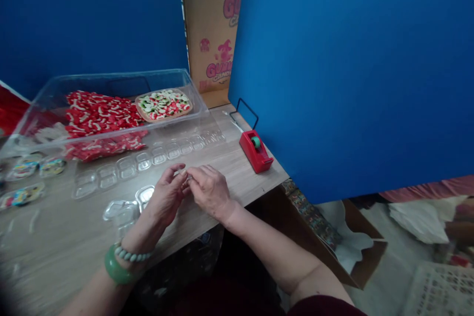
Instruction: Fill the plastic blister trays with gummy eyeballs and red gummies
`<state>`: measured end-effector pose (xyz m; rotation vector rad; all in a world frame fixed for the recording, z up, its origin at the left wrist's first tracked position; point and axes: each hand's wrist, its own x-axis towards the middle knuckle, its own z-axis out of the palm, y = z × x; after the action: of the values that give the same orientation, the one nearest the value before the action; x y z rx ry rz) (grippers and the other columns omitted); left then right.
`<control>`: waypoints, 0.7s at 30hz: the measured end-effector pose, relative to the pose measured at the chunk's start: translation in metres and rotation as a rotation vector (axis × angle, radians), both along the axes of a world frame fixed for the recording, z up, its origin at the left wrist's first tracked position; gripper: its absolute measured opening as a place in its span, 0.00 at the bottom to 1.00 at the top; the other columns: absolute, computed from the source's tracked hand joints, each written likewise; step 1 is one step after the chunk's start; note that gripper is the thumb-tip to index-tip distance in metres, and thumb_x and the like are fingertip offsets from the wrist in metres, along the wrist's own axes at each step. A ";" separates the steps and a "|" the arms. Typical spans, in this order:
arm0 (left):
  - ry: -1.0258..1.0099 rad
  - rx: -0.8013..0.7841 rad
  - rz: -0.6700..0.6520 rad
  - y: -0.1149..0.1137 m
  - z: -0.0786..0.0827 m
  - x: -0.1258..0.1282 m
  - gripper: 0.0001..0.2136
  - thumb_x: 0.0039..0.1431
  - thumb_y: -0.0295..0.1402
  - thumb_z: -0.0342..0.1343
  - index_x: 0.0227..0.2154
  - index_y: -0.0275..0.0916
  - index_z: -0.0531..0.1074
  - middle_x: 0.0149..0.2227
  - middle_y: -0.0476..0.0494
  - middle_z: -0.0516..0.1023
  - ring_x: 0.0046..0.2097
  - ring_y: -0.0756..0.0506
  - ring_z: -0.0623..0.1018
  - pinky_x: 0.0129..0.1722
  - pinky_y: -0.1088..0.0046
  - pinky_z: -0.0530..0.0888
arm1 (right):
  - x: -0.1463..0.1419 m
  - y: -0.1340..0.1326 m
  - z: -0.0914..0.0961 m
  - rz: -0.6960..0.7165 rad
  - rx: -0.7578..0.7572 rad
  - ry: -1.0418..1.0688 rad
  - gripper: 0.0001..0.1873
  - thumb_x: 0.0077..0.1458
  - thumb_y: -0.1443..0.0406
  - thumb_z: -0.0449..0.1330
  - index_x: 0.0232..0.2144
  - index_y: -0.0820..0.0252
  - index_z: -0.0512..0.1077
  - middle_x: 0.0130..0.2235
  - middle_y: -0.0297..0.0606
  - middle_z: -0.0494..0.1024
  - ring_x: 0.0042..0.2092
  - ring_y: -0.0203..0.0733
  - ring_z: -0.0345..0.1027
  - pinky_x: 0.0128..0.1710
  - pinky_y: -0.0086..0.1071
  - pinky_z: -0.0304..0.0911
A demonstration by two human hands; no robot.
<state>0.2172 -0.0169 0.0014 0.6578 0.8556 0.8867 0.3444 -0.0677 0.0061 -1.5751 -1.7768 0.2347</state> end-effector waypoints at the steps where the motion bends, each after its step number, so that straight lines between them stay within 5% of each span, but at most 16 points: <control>1: 0.019 -0.016 -0.020 -0.003 0.001 0.001 0.30 0.44 0.41 0.72 0.49 0.41 0.68 0.41 0.45 0.76 0.35 0.47 0.79 0.33 0.69 0.78 | 0.006 0.000 -0.001 -0.072 0.008 -0.044 0.12 0.62 0.69 0.53 0.42 0.57 0.76 0.40 0.40 0.79 0.44 0.42 0.71 0.46 0.33 0.63; 4: 0.166 0.009 -0.067 -0.006 0.006 -0.003 0.35 0.45 0.42 0.71 0.56 0.44 0.67 0.56 0.34 0.71 0.42 0.41 0.81 0.36 0.63 0.79 | 0.041 0.012 -0.009 -0.335 -0.010 -0.265 0.14 0.64 0.68 0.51 0.45 0.59 0.76 0.41 0.44 0.79 0.46 0.46 0.69 0.47 0.36 0.61; 6: 0.262 0.076 -0.078 -0.006 0.008 -0.012 0.30 0.45 0.41 0.71 0.52 0.40 0.72 0.55 0.34 0.73 0.42 0.41 0.80 0.37 0.65 0.77 | 0.065 0.024 -0.020 -0.452 -0.091 -0.445 0.16 0.63 0.68 0.51 0.47 0.61 0.75 0.42 0.47 0.78 0.47 0.50 0.67 0.47 0.38 0.59; 10: 0.320 0.151 -0.081 -0.007 0.008 -0.040 0.20 0.46 0.41 0.69 0.41 0.37 0.77 0.44 0.40 0.79 0.39 0.43 0.81 0.37 0.68 0.76 | 0.095 0.046 -0.042 -0.429 -0.272 -0.597 0.17 0.64 0.67 0.50 0.49 0.62 0.75 0.48 0.51 0.77 0.50 0.51 0.65 0.48 0.39 0.59; 13: 0.352 0.160 -0.005 -0.012 0.009 -0.069 0.18 0.45 0.41 0.70 0.38 0.36 0.78 0.39 0.43 0.80 0.36 0.44 0.81 0.35 0.69 0.76 | 0.104 0.053 -0.050 -0.360 -0.251 -0.513 0.19 0.65 0.66 0.49 0.51 0.62 0.74 0.50 0.50 0.77 0.51 0.50 0.66 0.51 0.39 0.60; 17: 0.396 0.150 0.175 -0.016 0.014 -0.118 0.17 0.43 0.39 0.70 0.36 0.36 0.78 0.34 0.45 0.79 0.32 0.46 0.80 0.32 0.72 0.75 | 0.093 0.044 -0.047 -0.295 -0.119 -0.267 0.20 0.58 0.71 0.49 0.49 0.63 0.75 0.51 0.49 0.77 0.54 0.49 0.67 0.55 0.40 0.61; 21: 0.507 0.149 0.419 -0.019 0.005 -0.160 0.16 0.42 0.39 0.69 0.35 0.37 0.77 0.30 0.48 0.77 0.27 0.49 0.76 0.26 0.75 0.71 | 0.029 0.015 -0.033 -0.156 -0.140 -0.006 0.14 0.59 0.68 0.52 0.40 0.59 0.77 0.42 0.42 0.80 0.45 0.46 0.72 0.47 0.37 0.66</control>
<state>0.0576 -0.0361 0.0062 0.8694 1.4256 1.1900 0.3738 -0.0527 -0.0267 -1.8058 -1.6617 0.2842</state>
